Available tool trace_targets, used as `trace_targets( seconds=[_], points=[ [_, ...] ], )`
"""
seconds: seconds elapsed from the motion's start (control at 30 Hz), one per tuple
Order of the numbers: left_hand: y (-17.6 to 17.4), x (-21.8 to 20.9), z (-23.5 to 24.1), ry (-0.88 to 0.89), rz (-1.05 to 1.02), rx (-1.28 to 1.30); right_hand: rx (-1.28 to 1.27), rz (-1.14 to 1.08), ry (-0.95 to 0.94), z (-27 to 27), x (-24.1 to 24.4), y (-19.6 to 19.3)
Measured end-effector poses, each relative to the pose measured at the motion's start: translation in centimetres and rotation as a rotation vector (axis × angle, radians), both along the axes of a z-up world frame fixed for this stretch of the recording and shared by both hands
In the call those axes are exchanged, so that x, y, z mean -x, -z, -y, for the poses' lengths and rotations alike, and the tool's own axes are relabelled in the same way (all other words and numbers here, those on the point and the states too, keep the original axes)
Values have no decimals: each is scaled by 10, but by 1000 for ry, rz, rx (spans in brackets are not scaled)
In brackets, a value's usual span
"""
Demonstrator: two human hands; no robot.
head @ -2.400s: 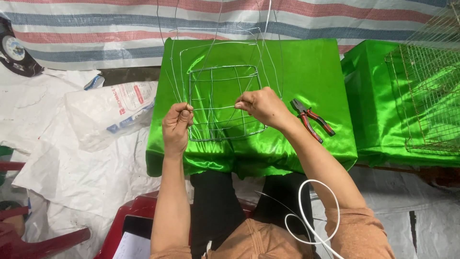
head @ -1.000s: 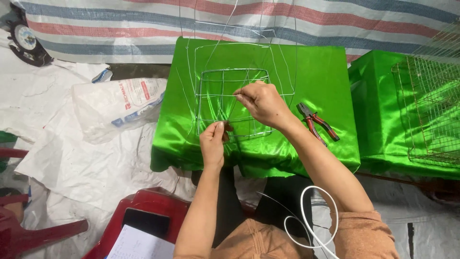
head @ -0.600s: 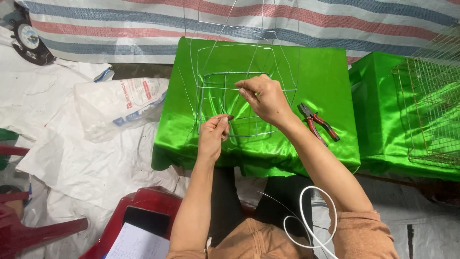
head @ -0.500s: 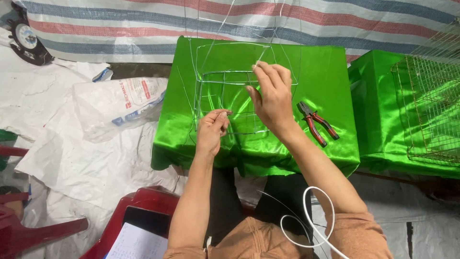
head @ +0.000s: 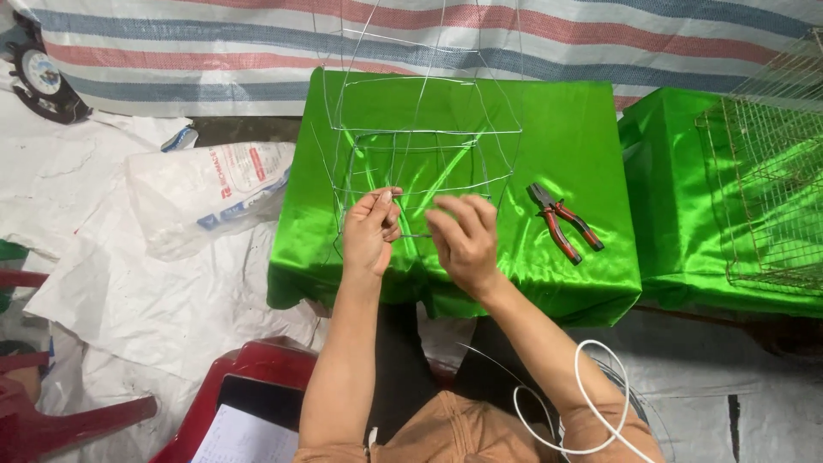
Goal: Assembling a metal wire frame by bending, twisting, and cutting wires using pliers.
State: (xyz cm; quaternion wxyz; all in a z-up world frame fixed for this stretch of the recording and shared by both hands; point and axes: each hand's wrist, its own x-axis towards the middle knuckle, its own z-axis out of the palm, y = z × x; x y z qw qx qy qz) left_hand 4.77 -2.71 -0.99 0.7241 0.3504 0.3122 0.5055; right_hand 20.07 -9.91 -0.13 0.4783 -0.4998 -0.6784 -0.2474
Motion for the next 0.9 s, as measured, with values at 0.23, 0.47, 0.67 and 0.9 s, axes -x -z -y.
trace_targets(
  seconds=[0.23, 0.47, 0.67, 0.9],
  points=[
    [26, -26, 9, -49, 72, 2, 289, 134, -7, -44, -18, -5],
    [38, -44, 16, -277, 165, -70, 472, 135, -29, -46, -13, -15],
    [40, -52, 17, -331, 143, -87, 511, 93, -68, -44, -17, -13],
    [30, -53, 24, -311, 164, -59, 530, 71, -10, -27, -22, -35]
  ],
)
